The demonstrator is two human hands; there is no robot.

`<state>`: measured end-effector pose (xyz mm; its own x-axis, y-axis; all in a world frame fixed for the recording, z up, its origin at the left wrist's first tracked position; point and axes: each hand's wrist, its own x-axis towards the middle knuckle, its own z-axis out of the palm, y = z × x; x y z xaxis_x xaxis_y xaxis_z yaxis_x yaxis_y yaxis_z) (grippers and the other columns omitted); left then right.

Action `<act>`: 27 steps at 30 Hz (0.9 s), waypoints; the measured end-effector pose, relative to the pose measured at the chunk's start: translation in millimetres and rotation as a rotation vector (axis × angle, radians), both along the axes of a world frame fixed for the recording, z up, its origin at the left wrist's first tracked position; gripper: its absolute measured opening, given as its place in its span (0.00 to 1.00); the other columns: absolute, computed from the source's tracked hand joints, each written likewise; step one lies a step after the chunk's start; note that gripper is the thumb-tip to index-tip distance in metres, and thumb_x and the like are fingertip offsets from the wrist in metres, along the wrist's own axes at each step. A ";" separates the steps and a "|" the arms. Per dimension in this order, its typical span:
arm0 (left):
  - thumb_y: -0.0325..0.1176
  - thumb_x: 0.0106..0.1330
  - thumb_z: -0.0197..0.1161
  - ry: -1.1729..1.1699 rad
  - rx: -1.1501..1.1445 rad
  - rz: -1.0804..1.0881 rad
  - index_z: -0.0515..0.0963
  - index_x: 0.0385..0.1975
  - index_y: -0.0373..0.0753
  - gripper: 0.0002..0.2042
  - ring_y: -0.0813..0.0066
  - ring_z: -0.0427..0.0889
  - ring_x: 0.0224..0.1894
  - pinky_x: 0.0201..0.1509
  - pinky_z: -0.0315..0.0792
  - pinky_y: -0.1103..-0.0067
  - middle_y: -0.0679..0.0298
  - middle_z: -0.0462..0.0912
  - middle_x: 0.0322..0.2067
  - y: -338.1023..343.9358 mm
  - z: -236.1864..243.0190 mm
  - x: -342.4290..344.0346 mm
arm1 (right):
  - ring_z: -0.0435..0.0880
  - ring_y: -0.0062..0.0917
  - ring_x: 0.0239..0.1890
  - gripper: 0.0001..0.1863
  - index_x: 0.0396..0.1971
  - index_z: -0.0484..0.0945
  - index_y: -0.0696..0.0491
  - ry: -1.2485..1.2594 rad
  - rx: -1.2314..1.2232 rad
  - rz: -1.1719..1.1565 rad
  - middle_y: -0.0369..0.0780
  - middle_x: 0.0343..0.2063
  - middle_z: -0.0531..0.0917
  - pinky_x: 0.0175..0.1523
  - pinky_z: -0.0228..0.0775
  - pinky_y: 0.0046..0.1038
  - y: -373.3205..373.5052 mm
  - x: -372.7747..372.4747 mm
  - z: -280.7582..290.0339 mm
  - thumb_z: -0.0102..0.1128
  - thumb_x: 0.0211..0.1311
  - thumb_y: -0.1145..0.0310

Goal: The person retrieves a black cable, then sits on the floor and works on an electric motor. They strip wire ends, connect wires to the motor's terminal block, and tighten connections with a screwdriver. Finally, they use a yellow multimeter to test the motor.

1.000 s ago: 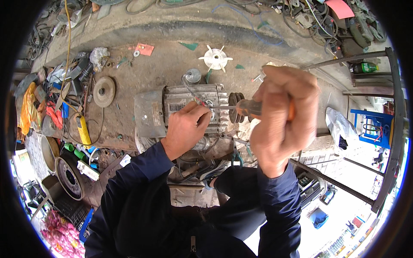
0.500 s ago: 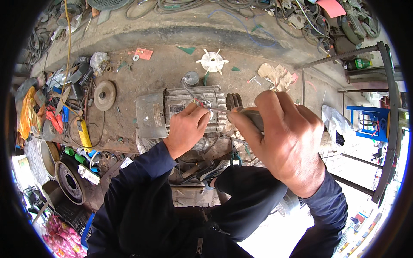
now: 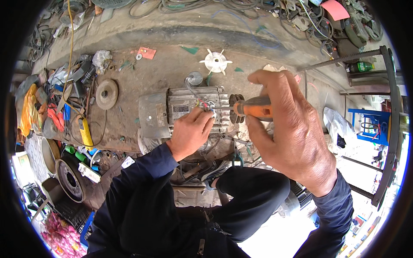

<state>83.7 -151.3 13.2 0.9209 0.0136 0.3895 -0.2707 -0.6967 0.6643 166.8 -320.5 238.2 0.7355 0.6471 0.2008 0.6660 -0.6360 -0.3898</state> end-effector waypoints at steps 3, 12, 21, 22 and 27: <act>0.30 0.65 0.70 -0.001 0.006 -0.011 0.80 0.39 0.40 0.07 0.59 0.83 0.24 0.25 0.77 0.69 0.62 0.78 0.32 0.7 -0.7 -0.9 | 0.89 0.40 0.25 0.20 0.44 0.72 0.55 -0.012 -0.051 -0.067 0.41 0.23 0.85 0.32 0.79 0.34 1.6 1.3 -1.8 0.75 0.59 0.71; 0.29 0.65 0.69 0.006 0.018 -0.038 0.80 0.39 0.38 0.07 0.60 0.83 0.25 0.26 0.78 0.70 0.62 0.77 0.31 2.5 -1.9 -0.9 | 0.89 0.40 0.26 0.19 0.42 0.73 0.57 0.076 0.041 -0.043 0.44 0.23 0.84 0.30 0.78 0.35 2.6 -10.5 -4.8 0.75 0.59 0.71; 0.28 0.65 0.69 0.006 0.016 -0.046 0.80 0.39 0.38 0.07 0.61 0.84 0.26 0.27 0.78 0.70 0.62 0.77 0.32 2.8 -4.1 -1.4 | 0.88 0.43 0.26 0.20 0.44 0.73 0.57 -0.017 -0.060 0.004 0.45 0.26 0.83 0.29 0.77 0.36 3.7 -9.0 1.5 0.75 0.57 0.73; 0.28 0.65 0.69 0.004 0.013 -0.042 0.80 0.39 0.38 0.07 0.61 0.84 0.26 0.27 0.78 0.70 0.62 0.77 0.32 2.7 -4.4 -1.5 | 0.87 0.44 0.26 0.20 0.44 0.73 0.57 0.004 -0.070 -0.034 0.45 0.26 0.83 0.29 0.77 0.37 4.3 -9.6 0.1 0.75 0.57 0.73; 0.28 0.63 0.67 0.018 0.028 -0.053 0.77 0.35 0.37 0.06 0.62 0.83 0.27 0.28 0.78 0.70 0.60 0.75 0.32 3.0 -5.5 -1.7 | 0.88 0.40 0.24 0.20 0.43 0.72 0.57 0.099 -0.028 -0.061 0.44 0.25 0.83 0.29 0.77 0.34 6.2 -15.1 1.2 0.76 0.57 0.74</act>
